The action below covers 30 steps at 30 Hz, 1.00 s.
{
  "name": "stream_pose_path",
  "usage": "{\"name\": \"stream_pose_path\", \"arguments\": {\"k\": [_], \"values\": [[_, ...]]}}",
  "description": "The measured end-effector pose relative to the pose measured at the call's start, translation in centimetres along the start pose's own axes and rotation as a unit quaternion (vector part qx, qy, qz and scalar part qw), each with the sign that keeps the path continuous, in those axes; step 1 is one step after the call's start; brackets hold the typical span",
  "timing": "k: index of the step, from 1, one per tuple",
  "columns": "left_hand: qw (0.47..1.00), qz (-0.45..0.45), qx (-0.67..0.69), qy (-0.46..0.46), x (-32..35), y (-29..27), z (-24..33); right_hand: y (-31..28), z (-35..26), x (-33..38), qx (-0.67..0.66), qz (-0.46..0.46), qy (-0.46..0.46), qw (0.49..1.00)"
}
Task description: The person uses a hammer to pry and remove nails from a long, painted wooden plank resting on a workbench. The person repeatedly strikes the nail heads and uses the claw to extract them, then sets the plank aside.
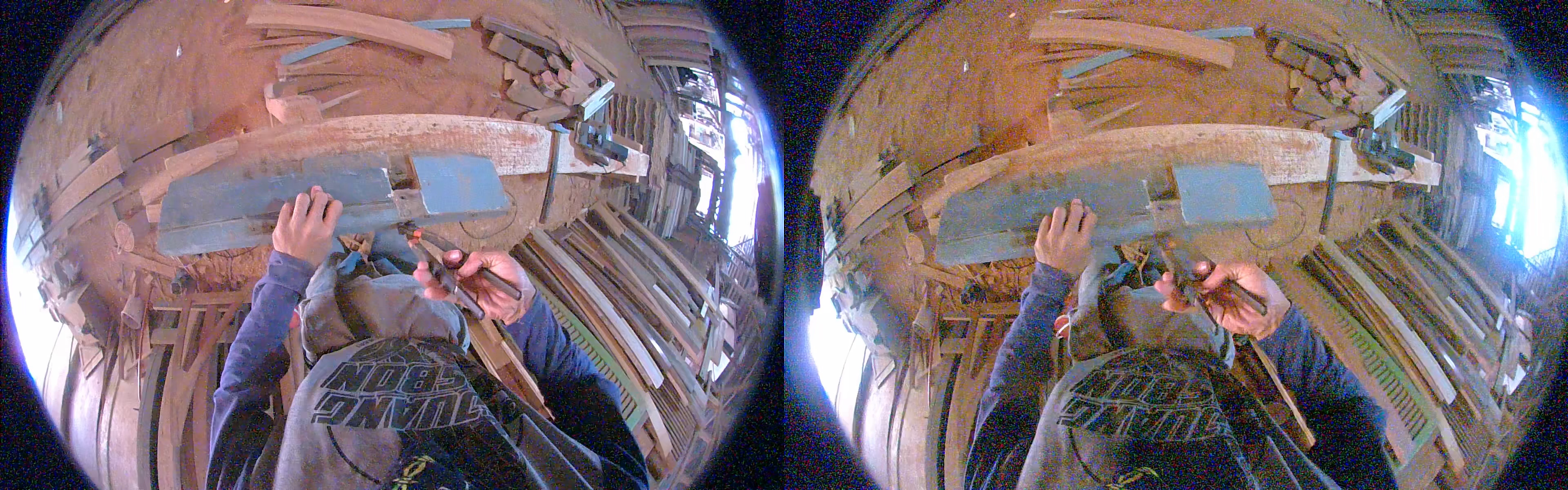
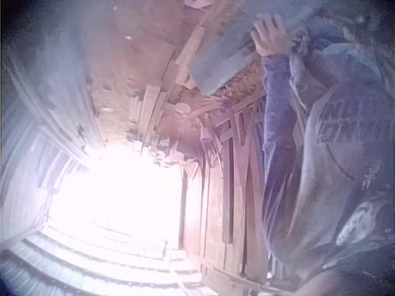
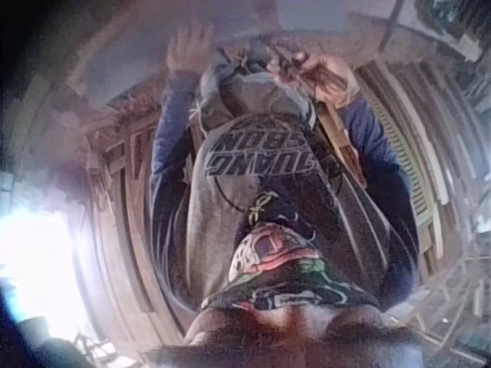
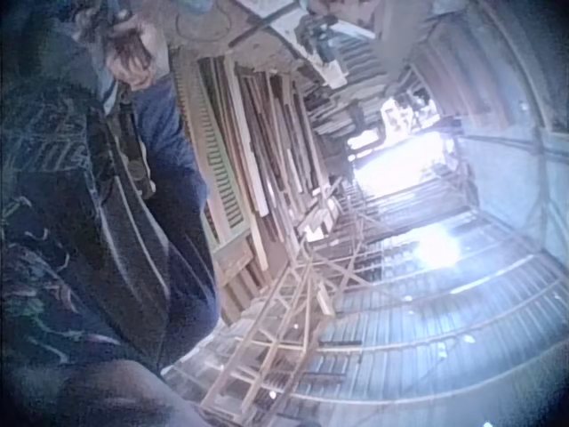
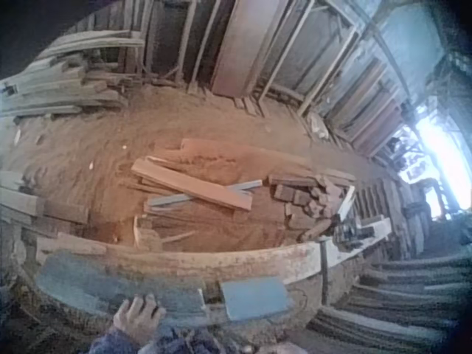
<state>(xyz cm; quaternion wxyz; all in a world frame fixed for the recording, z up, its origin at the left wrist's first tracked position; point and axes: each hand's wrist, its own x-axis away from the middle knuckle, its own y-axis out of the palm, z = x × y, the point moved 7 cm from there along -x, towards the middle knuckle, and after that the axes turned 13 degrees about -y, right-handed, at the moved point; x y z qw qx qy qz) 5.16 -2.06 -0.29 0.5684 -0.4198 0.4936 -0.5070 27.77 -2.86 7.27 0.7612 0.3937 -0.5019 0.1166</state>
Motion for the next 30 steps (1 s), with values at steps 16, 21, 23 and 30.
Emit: {"name": "stream_pose_path", "arguments": {"k": [16, 21, 23, 30], "values": [[0.999, -0.02, -0.028, -0.005, 0.8, 1.1, 0.0, 2.3, 0.8, -1.1, 0.023, 0.078, 0.062, 0.995], [0.999, -0.025, -0.02, -0.006, 0.3, 0.4, 0.0, 1.9, 2.3, -0.7, -0.064, 0.089, 0.085, 0.99], [1.0, -0.007, -0.023, -0.007, -0.1, -0.3, 0.0, 1.4, 2.5, -0.3, -0.047, 0.066, 0.073, 0.994], [0.997, -0.063, 0.045, -0.013, -3.1, -1.7, -0.3, -1.8, 2.0, 1.0, 0.293, 0.012, -0.084, 0.952]]}}
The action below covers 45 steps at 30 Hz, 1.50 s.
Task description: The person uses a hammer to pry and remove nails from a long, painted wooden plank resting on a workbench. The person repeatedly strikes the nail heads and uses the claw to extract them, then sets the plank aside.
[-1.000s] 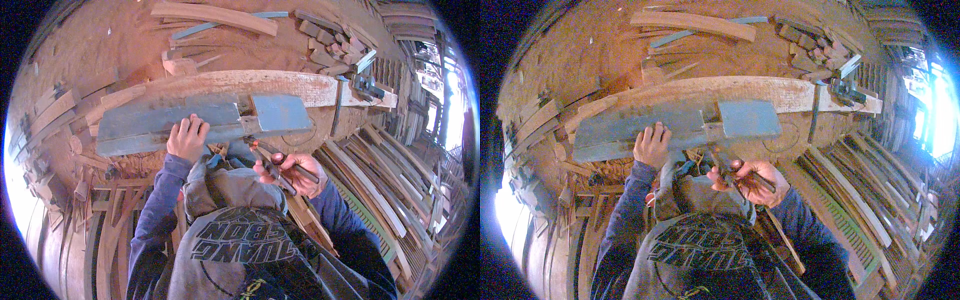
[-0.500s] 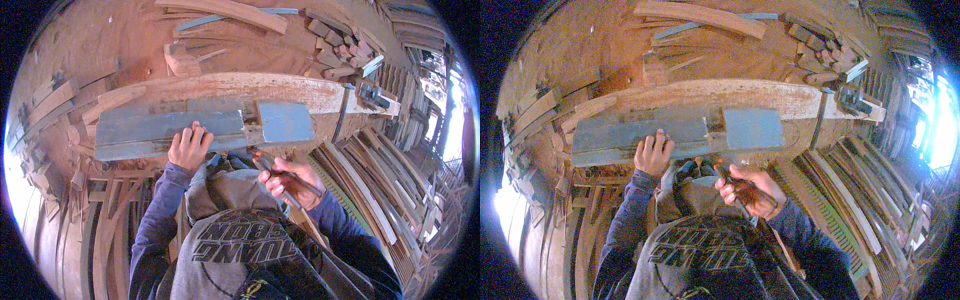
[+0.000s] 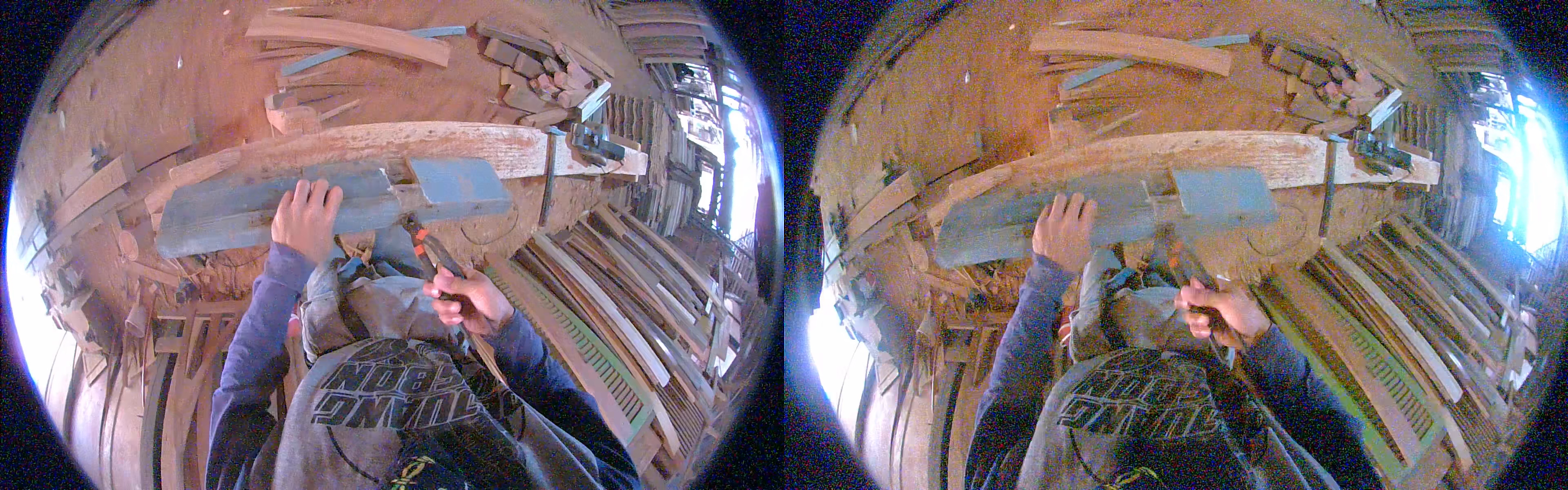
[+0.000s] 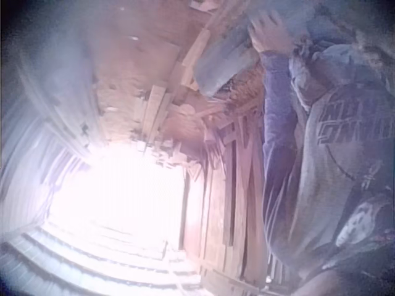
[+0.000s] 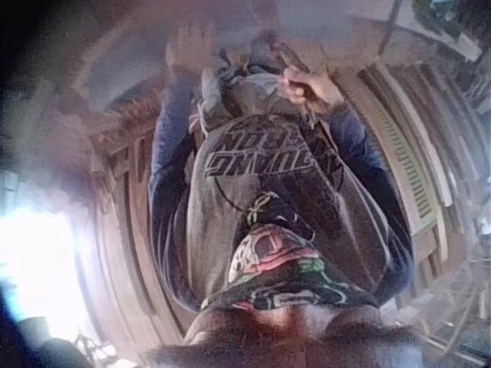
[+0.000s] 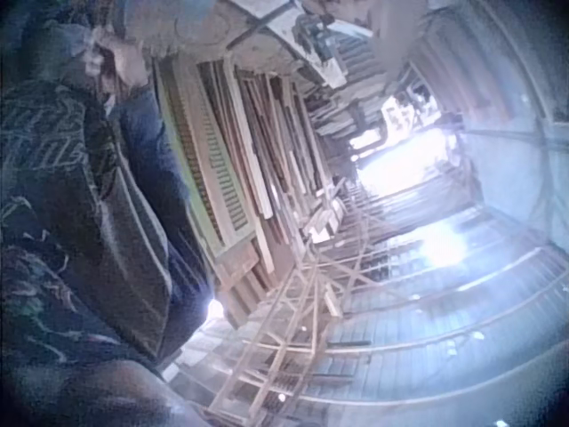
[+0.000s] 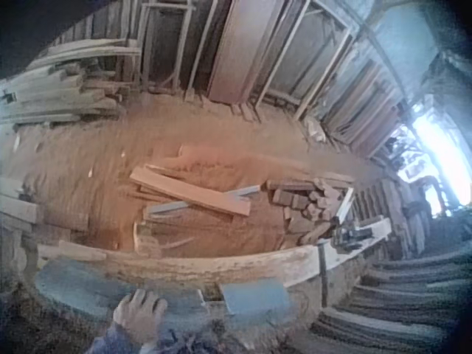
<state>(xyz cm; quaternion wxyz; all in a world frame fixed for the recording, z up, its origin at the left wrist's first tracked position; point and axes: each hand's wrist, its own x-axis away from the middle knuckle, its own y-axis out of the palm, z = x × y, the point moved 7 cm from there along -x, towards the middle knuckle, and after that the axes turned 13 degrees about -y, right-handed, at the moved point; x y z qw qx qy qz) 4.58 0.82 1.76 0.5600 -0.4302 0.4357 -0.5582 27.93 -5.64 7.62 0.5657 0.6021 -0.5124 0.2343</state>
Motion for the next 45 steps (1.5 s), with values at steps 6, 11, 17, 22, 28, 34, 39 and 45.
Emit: {"name": "stream_pose_path", "arguments": {"k": [6, 11, 17, 22, 28, 34, 39, 45], "values": [[0.997, -0.067, 0.027, -0.016, -3.9, -1.4, -1.0, -3.4, -3.7, 1.2, 0.36, 0.077, -0.331, 0.869], [0.992, -0.121, 0.02, -0.009, -6.2, -1.5, -1.8, -6.7, -9.7, 0.7, 0.559, 0.203, -0.424, 0.683], [0.997, -0.07, 0.027, 0.015, -5.3, -1.6, -1.6, -7.9, -17.4, -0.9, 0.649, 0.237, -0.549, 0.47], [0.991, 0.105, -0.009, -0.08, -1.4, -3.5, -1.9, -12.6, -19.4, -4.9, 0.677, 0.191, -0.428, 0.568], [0.857, 0.314, 0.114, -0.393, 6.0, -2.9, 0.9, -14.5, -21.2, -6.8, 0.65, 0.14, -0.476, 0.576], [0.416, 0.383, 0.515, -0.644, 5.0, 7.0, -0.1, -14.8, -21.6, -7.0, 0.666, 0.083, -0.445, 0.593], [0.408, 0.356, 0.364, -0.757, 2.9, 7.9, -0.4, -15.9, -21.2, -7.4, 0.628, 0.049, -0.42, 0.654], [0.352, 0.472, 0.501, -0.634, 2.8, 6.0, 1.6, -22.0, -22.3, -7.3, 0.521, 0.015, -0.42, 0.743]]}}
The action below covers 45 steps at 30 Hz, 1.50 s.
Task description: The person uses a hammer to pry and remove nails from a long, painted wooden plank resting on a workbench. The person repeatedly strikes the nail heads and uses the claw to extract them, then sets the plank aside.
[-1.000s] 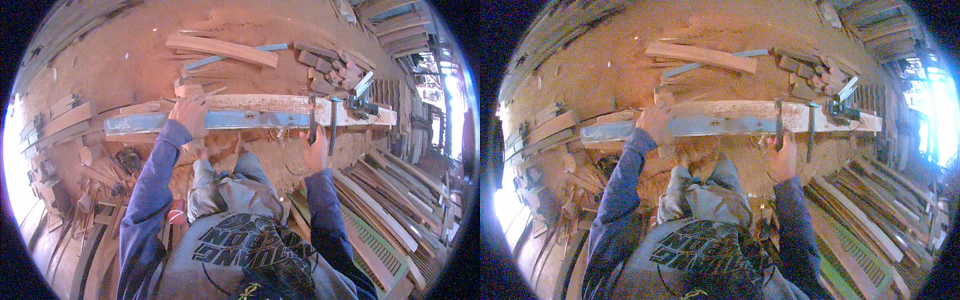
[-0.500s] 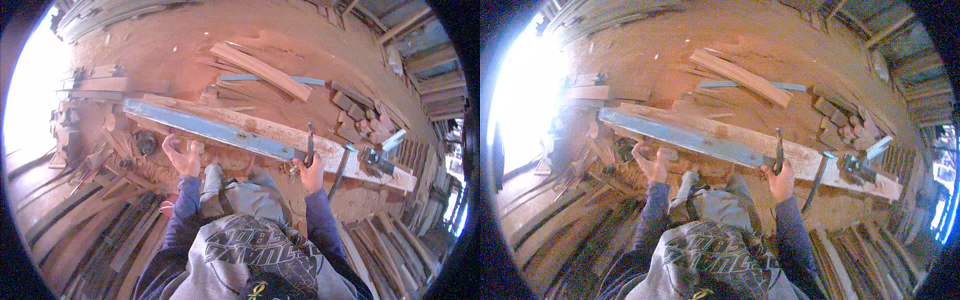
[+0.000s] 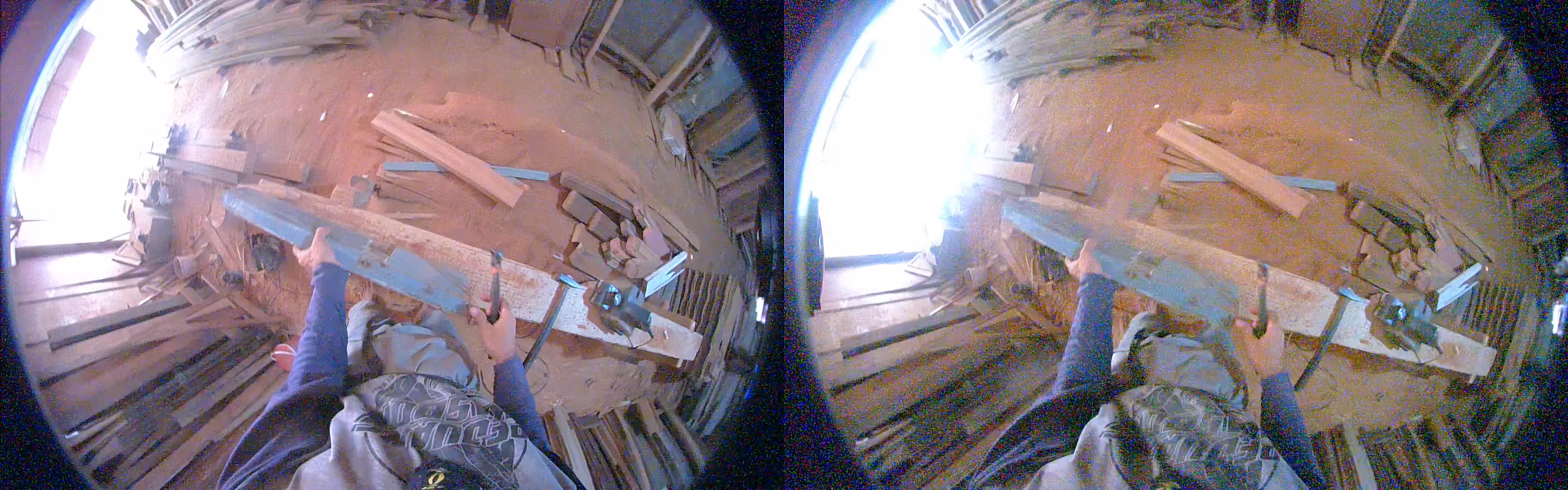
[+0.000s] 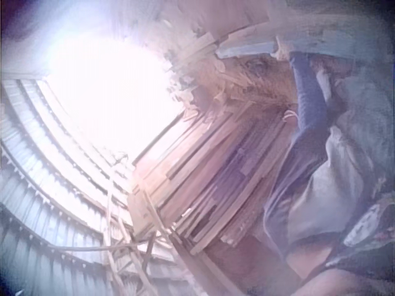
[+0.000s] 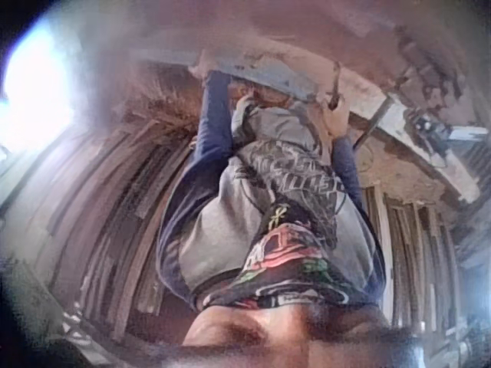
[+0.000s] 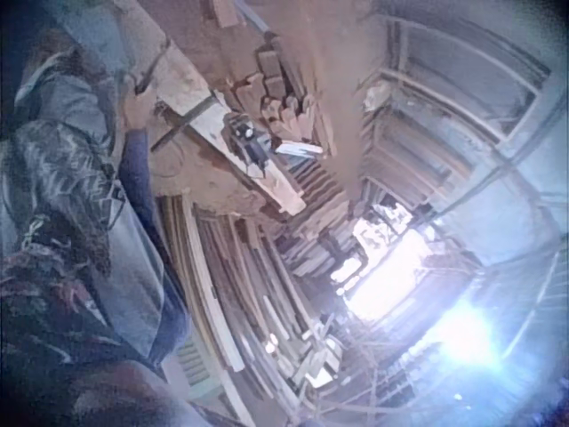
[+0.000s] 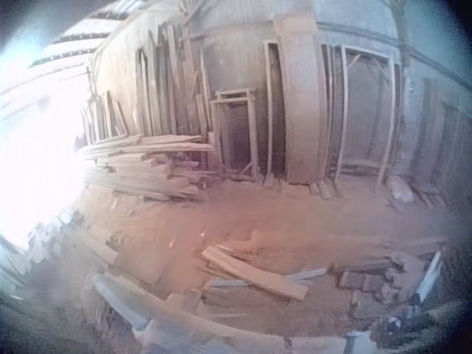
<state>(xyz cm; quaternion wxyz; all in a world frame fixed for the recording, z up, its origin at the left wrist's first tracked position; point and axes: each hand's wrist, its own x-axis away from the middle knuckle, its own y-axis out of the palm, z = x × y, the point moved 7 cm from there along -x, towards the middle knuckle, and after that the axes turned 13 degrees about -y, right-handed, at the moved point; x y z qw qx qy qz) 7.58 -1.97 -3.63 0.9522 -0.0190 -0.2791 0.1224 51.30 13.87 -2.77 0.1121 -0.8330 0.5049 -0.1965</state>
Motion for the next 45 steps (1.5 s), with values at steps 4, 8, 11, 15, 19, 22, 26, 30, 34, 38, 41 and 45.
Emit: {"name": "stream_pose_path", "arguments": {"k": [4, 8, 11, 15, 19, 22, 26, 30, 34, 38, 41, 45], "values": [[0.989, -0.079, 0.081, 0.098, 4.3, 0.6, 4.7, -4.5, 2.7, 2.2, 0.006, 0.071, -0.021, 0.997], [0.954, -0.221, 0.05, 0.197, 9.2, 2.7, 13.2, -7.6, 5.5, 4.2, -0.114, 0.136, 0.038, 0.983], [0.9, -0.261, -0.085, 0.337, 14.3, 4.1, 19.2, -8.7, 6.2, 4.9, -0.123, 0.162, 0.043, 0.978], [0.747, -0.278, -0.221, 0.563, 22.3, 6.1, 22.3, -9.1, 6.7, 5.6, -0.12, 0.189, 0.046, 0.974], [0.58, -0.364, -0.331, 0.649, 26.2, 9.0, 19.4, -9.1, 8.1, 8.6, -0.16, 0.223, 0.081, 0.958], [0.464, -0.459, -0.396, 0.646, 26.7, 10.4, 14.1, -9.8, 10.0, 12.1, -0.118, 0.239, 0.13, 0.955], [0.336, -0.475, -0.534, 0.613, 24.6, 10.9, 5.0, -10.4, 11.1, 16.4, -0.008, 0.282, 0.118, 0.952], [0.289, -0.487, -0.565, 0.601, 22.1, 10.5, -0.9, -9.1, 11.4, 19.4, -0.153, 0.329, 0.14, 0.921], [0.299, -0.455, -0.596, 0.591, 18.9, 10.4, -2.1, -9.1, 9.5, 20.7, -0.16, 0.367, 0.131, 0.907], [0.315, -0.406, -0.619, 0.594, 15.5, 10.3, 0.4, -9.0, 7.6, 20.3, -0.129, 0.352, 0.127, 0.918], [0.334, -0.403, -0.625, 0.579, 13.7, 10.3, 2.0, -8.7, 6.4, 18.9, -0.136, 0.34, 0.11, 0.924], [0.349, -0.407, -0.601, 0.592, 13.4, 9.7, 2.8, -8.0, 5.8, 15.9, -0.087, 0.253, 0.167, 0.949]]}}
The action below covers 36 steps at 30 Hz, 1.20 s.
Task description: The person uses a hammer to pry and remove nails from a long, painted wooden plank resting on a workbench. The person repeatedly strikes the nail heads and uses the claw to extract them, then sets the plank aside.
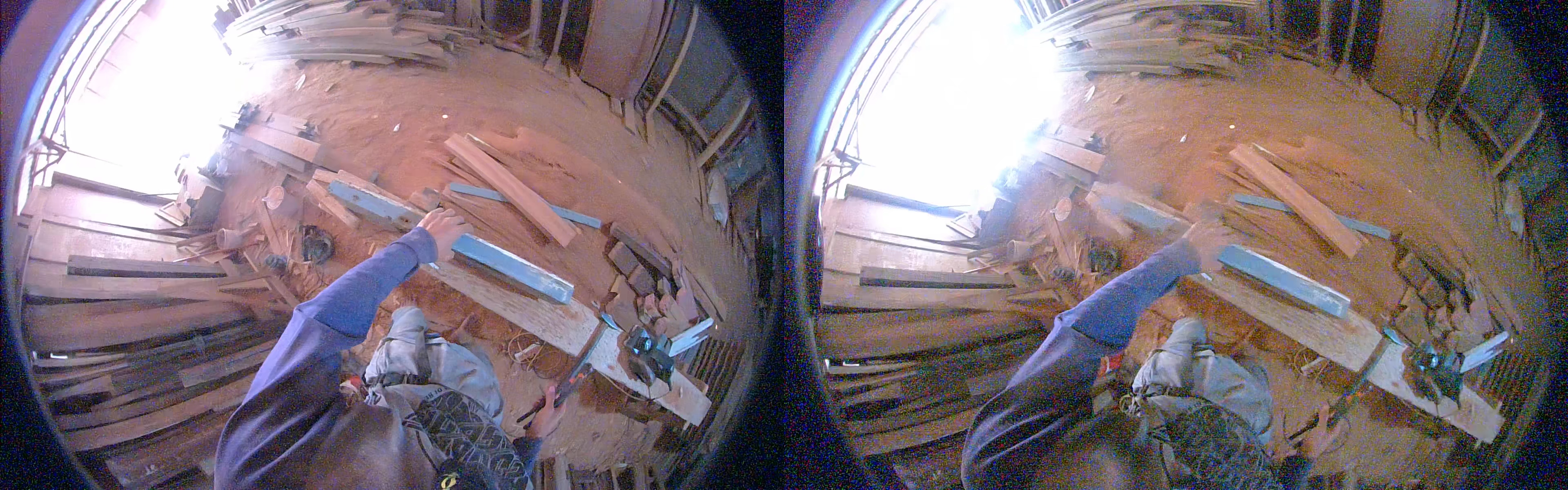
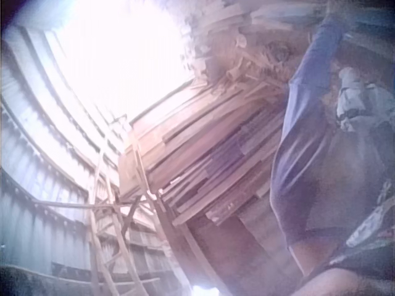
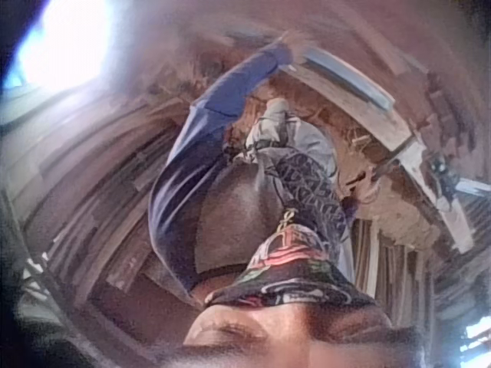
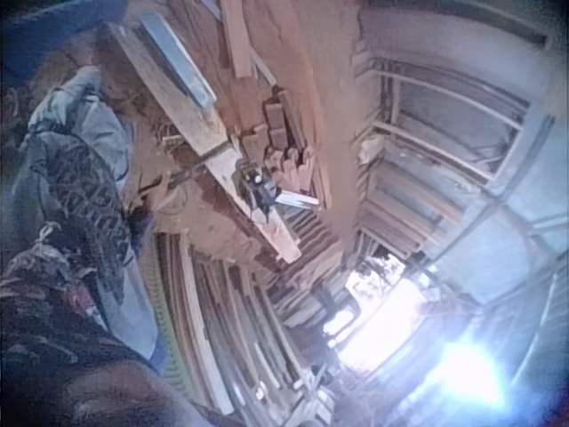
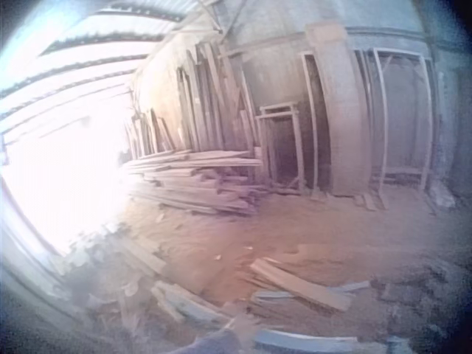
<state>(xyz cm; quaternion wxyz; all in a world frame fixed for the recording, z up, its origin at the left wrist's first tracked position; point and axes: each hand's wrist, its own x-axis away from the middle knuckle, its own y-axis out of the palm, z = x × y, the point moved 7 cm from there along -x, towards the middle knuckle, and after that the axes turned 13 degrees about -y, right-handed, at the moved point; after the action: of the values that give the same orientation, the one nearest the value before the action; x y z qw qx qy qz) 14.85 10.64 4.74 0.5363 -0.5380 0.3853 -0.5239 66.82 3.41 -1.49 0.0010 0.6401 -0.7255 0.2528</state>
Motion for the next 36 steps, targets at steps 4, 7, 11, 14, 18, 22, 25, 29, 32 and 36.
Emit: {"name": "stream_pose_path", "arguments": {"k": [4, 7, 11, 14, 18, 22, 25, 29, 32, 36], "values": [[0.999, 0.025, 0.003, -0.034, 0.4, -1.2, -1.9, 2.3, -2.3, -1.4, 0.018, -0.042, -0.041, 0.998], [0.995, -0.036, 0.038, -0.079, 1.1, -2.8, -7.7, 4.4, -4.2, -0.9, -0.076, -0.065, -0.088, 0.991], [0.989, -0.031, 0.005, -0.146, 4.3, -4.7, -17.8, 6.6, -6.4, 1.4, -0.149, -0.081, -0.083, 0.982], [0.995, 0.039, -0.077, -0.057, 5.4, -4.5, -21.4, 9.0, -8.2, 3.7, -0.181, -0.097, -0.044, 0.978], [0.993, 0.012, -0.113, 0.027, 4.4, -1.4, -23.9, 14.9, -11.3, 8.0, -0.232, -0.129, 0.018, 0.964], [0.996, -0.023, -0.056, 0.059, 3.6, 1.1, -24.6, 22.8, -14.9, 13.9, -0.28, -0.153, 0.066, 0.945], [0.994, 0.052, -0.025, 0.094, 5.1, 1.0, -24.0, 28.1, -17.2, 19.0, -0.282, -0.2, 0.116, 0.931], [0.987, 0.119, 0.046, 0.095, 7.9, 0.6, -23.1, 33.9, -19.3, 24.1, -0.344, -0.285, 0.193, 0.873], [0.99, 0.112, 0.032, 0.084, 8.9, 0.8, -22.9, 37.0, -19.7, 26.0, -0.371, -0.302, 0.252, 0.841], [0.991, 0.099, 0.04, 0.076, 9.3, 0.7, -23.0, 39.6, -19.9, 26.2, -0.367, -0.278, 0.307, 0.833]]}}
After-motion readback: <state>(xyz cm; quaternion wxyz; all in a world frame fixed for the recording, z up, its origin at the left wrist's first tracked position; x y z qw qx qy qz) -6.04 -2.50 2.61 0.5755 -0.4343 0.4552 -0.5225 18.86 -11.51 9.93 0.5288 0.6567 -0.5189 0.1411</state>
